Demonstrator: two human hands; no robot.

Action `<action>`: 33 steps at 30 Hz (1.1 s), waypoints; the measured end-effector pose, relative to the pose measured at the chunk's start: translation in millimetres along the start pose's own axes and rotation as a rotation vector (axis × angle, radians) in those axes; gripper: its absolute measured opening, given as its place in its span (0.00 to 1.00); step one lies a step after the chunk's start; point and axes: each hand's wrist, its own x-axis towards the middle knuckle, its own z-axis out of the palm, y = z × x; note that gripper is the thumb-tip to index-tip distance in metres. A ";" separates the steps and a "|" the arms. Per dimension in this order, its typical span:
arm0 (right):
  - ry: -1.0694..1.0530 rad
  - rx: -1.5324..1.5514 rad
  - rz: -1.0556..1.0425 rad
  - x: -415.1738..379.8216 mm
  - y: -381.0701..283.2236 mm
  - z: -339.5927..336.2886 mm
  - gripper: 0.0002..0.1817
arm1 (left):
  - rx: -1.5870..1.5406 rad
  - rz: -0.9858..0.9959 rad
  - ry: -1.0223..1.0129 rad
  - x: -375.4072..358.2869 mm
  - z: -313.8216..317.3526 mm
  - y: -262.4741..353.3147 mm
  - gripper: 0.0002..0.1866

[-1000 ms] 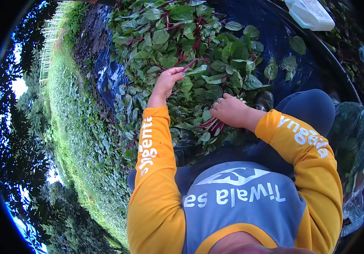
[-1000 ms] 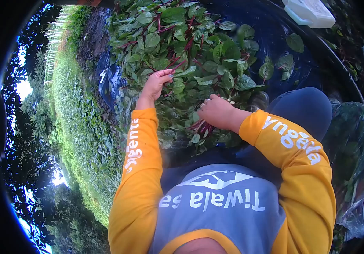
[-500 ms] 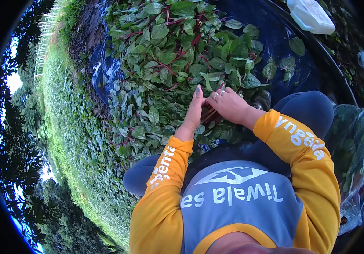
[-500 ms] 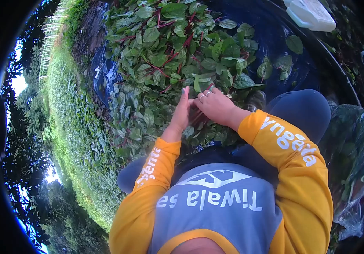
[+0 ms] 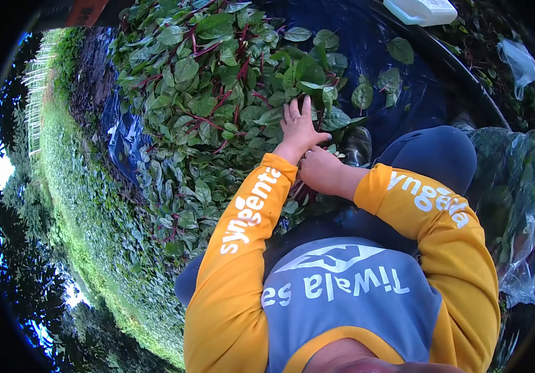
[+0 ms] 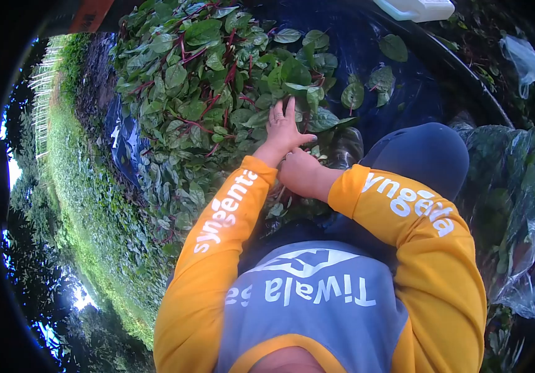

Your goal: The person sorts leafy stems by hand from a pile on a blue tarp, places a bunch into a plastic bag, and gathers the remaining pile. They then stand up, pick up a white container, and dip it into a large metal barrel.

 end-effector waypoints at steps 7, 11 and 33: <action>0.005 0.009 0.025 -14.4 3.3 0.2 0.07 | -0.341 0.067 0.250 43.0 -8.8 -66.3 0.48; 0.139 0.043 0.029 -16.8 11.2 0.1 0.05 | -1.196 -0.159 -0.396 31.4 -109.3 -107.9 0.37; 0.186 0.058 0.011 -7.6 4.4 -3.4 0.06 | -0.261 -0.114 0.277 53.4 -10.2 -123.9 0.19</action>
